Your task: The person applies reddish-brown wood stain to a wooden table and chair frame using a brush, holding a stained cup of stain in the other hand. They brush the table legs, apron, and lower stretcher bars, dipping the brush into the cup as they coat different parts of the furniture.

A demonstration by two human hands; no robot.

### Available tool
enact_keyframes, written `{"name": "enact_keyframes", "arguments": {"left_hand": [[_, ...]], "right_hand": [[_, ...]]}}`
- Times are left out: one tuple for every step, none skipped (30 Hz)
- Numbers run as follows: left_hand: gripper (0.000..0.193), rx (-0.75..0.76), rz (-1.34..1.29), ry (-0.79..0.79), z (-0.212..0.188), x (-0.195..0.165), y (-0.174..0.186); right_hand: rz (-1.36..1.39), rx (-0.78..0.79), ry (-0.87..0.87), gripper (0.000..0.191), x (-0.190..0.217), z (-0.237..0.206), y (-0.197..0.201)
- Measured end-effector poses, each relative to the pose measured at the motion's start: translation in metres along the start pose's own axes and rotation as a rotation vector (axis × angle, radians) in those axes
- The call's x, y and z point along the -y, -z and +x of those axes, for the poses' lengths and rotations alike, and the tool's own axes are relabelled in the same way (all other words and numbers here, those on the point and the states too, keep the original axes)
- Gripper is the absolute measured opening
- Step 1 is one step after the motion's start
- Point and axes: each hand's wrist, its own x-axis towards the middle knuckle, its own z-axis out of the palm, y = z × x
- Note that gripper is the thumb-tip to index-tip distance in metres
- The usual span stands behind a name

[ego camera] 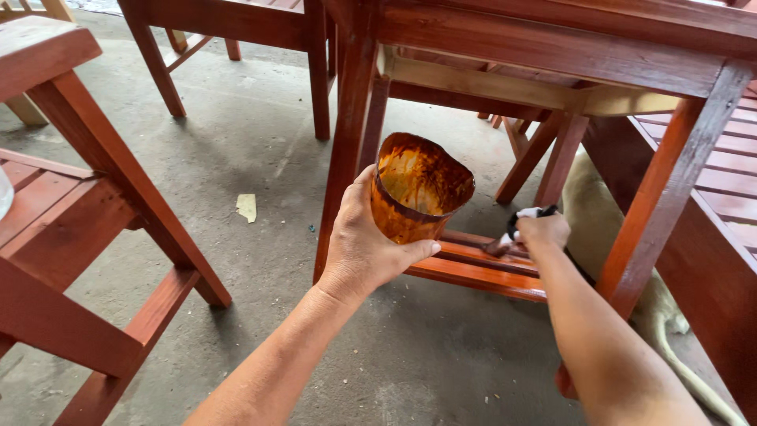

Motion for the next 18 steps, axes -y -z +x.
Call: {"name": "enact_keyframes", "arguments": {"left_hand": [[0.121, -0.001, 0.007, -0.002, 0.000, -0.001, -0.002], [0.122, -0.002, 0.015, -0.004, 0.000, -0.001, -0.004], [0.122, -0.004, 0.024, -0.005, 0.000, -0.001, -0.005], [0.122, 0.000, 0.024, -0.001, 0.000, -0.001, -0.005], [0.121, 0.003, 0.024, 0.003, 0.000, -0.001, -0.005], [0.121, 0.006, 0.023, 0.007, 0.000, -0.001, -0.004], [0.122, -0.005, 0.018, -0.007, 0.000, -0.001, -0.004], [0.122, -0.018, 0.011, -0.021, 0.001, -0.001, -0.004], [0.123, -0.031, 0.005, -0.034, 0.001, -0.001, -0.004], [0.122, -0.026, 0.006, -0.023, 0.002, -0.001, -0.004], [0.122, -0.019, 0.007, -0.009, 0.002, -0.002, -0.004], [0.122, -0.011, 0.007, 0.002, 0.002, -0.002, -0.004], [0.122, -0.002, 0.002, 0.000, 0.002, -0.002, -0.003], [0.121, 0.004, -0.002, -0.001, 0.002, -0.003, -0.002], [0.121, 0.009, -0.003, 0.001, 0.002, -0.003, 0.000], [0.120, -0.002, -0.009, -0.004, 0.001, -0.002, 0.002], [0.119, -0.015, -0.014, -0.011, 0.002, -0.002, 0.004], [0.117, -0.029, -0.017, -0.018, 0.003, -0.002, 0.007]], "right_hand": [[-0.007, 0.005, 0.022, 0.021, -0.007, 0.005, 0.006], [-0.015, 0.010, 0.045, 0.019, -0.015, 0.010, 0.013], [-0.022, 0.017, 0.066, 0.021, -0.021, 0.013, 0.018], [-0.104, -0.024, 0.110, 0.018, -0.025, 0.015, 0.023], [-0.185, -0.065, 0.153, 0.016, -0.029, 0.015, 0.029], [-0.267, -0.105, 0.198, 0.017, -0.031, 0.015, 0.034], [-0.274, -0.051, 0.166, 0.015, -0.034, 0.015, 0.039], [-0.280, 0.002, 0.137, 0.015, -0.036, 0.014, 0.043], [-0.286, 0.056, 0.109, 0.016, -0.036, 0.014, 0.044], [-0.324, 0.051, 0.173, 0.016, -0.035, 0.013, 0.044], [-0.364, 0.047, 0.234, 0.018, -0.034, 0.012, 0.042], [-0.403, 0.043, 0.295, 0.021, -0.033, 0.011, 0.038], [-0.407, 0.060, 0.286, 0.018, -0.029, 0.010, 0.034], [-0.409, 0.079, 0.280, 0.016, -0.024, 0.009, 0.026], [-0.411, 0.101, 0.275, 0.014, -0.019, 0.006, 0.018], [-0.367, 0.103, 0.274, 0.014, -0.016, 0.002, 0.010], [-0.321, 0.105, 0.275, 0.014, -0.010, -0.002, 0.002], [-0.273, 0.109, 0.275, 0.015, -0.004, -0.008, -0.006]]}}
